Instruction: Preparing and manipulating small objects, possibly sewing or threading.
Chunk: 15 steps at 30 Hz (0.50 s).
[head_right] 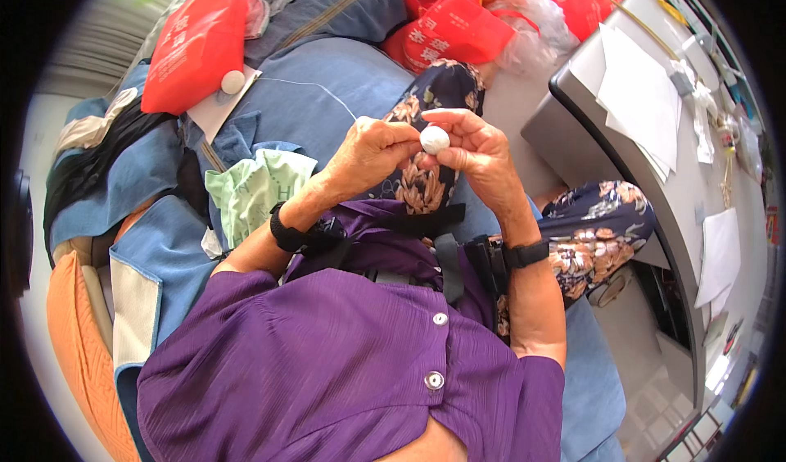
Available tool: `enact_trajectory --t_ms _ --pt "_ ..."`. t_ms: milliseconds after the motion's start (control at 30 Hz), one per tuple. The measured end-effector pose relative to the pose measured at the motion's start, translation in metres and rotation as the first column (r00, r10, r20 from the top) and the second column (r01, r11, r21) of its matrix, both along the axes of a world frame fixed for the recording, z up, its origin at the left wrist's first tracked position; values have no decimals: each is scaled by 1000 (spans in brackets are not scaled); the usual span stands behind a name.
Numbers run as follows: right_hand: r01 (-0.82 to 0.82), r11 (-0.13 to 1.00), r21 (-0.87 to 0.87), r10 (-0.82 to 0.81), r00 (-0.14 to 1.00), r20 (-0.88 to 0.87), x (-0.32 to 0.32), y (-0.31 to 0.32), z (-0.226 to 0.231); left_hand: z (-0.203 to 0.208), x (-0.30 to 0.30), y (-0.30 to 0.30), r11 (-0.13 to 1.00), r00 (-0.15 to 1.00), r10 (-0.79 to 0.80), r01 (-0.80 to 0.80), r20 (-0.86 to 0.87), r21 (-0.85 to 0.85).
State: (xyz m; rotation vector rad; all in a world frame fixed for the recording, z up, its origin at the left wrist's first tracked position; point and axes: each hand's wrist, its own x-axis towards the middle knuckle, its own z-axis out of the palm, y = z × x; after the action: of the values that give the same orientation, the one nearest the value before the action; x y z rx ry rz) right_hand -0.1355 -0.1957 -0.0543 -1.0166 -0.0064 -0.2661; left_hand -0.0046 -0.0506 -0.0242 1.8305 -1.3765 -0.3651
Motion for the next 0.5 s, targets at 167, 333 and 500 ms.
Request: enact_trajectory --t_ms 167,333,500 --pt "22 997 74 -24 999 28 -1 -4 -11 -4 -9 1 999 997 -42 40 57 33" --pt "179 983 25 -177 981 -78 0 1 -4 5 -13 2 995 970 -91 82 224 49" --pt "155 975 -156 -177 974 -138 3 1 -8 10 -10 2 985 944 -172 158 281 72"
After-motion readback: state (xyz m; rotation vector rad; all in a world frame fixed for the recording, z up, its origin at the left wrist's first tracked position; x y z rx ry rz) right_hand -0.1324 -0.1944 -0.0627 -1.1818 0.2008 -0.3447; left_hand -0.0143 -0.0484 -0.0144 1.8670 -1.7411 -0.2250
